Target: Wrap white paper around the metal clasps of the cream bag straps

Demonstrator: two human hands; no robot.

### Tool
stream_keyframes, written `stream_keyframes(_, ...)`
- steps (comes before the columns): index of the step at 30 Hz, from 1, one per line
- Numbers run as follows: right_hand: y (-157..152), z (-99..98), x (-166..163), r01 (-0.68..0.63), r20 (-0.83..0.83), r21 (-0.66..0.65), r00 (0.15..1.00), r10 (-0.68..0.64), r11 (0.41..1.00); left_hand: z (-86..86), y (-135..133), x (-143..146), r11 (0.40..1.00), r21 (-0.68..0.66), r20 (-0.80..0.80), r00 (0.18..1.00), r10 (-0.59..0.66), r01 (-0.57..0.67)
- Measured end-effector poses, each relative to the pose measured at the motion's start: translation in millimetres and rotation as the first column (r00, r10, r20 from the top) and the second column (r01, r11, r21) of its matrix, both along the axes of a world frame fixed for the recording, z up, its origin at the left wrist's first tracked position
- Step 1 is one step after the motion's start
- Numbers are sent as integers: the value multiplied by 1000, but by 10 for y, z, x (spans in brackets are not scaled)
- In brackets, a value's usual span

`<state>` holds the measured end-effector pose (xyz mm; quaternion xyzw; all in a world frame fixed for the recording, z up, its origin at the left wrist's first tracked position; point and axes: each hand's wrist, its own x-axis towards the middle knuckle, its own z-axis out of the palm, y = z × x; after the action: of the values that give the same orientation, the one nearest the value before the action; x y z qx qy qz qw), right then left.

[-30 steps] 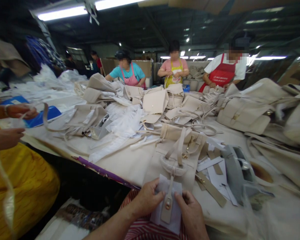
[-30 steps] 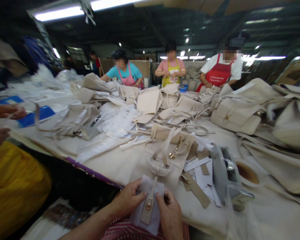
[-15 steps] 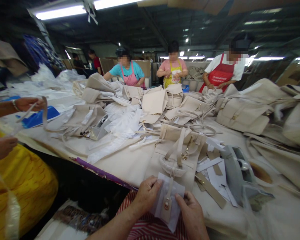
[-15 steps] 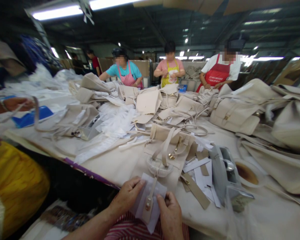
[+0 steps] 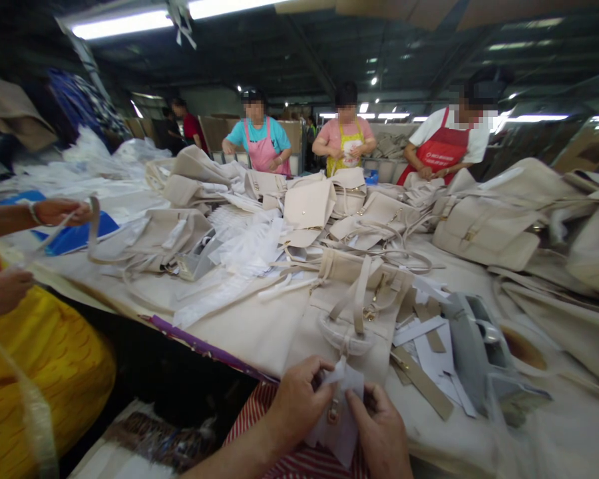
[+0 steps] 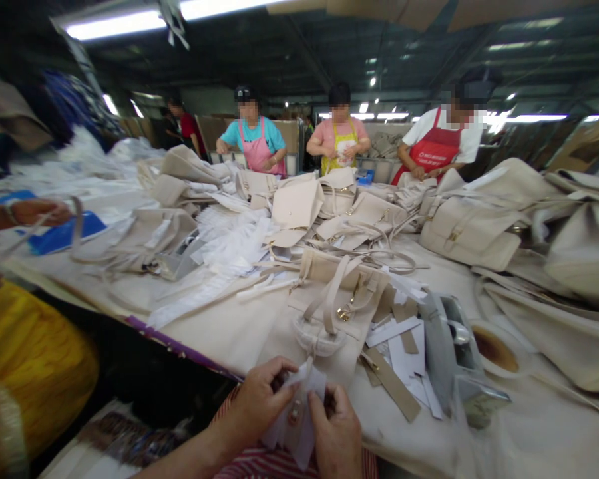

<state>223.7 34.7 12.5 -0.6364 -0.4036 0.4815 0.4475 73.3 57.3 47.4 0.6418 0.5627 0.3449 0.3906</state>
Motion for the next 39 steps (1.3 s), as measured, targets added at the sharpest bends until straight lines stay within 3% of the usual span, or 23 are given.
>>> stream_keyframes(4,-24,31,-29,4,-23,16,1000,-4,1000,-15,-52,55,1000,23,-69,998,-15,17)
stream_keyframes(11,-22,17,-55,-11,-154,-11,988,9,1000,-15,-43,37,1000,-10,-22,1000,18,-19)
stream_keyframes(20,58,-63,-43,-41,-201,-39,979,33,998,46,-112,50,992,9,-35,992,-125,125)
stream_keyframes(24,58,-104,-42,-61,-328,-67,944,35,996,42,-111,41,982,-100,161,976,-144,162)
stream_keyframes(27,55,-97,-51,-75,-398,-80,917,37,994,-41,-86,45,984,-135,248,965,-84,120)
stream_keyframes(31,62,-92,-59,-67,-382,-80,923,32,995,-155,-67,78,994,-103,169,985,-23,41)
stream_keyframes(36,54,-116,-56,-57,-481,-78,876,12,995,-184,-84,121,999,-34,153,988,30,-25)
stream_keyframes(39,33,-145,-44,-69,-490,-53,871,34,996,-186,-100,138,998,-62,213,977,34,-21)
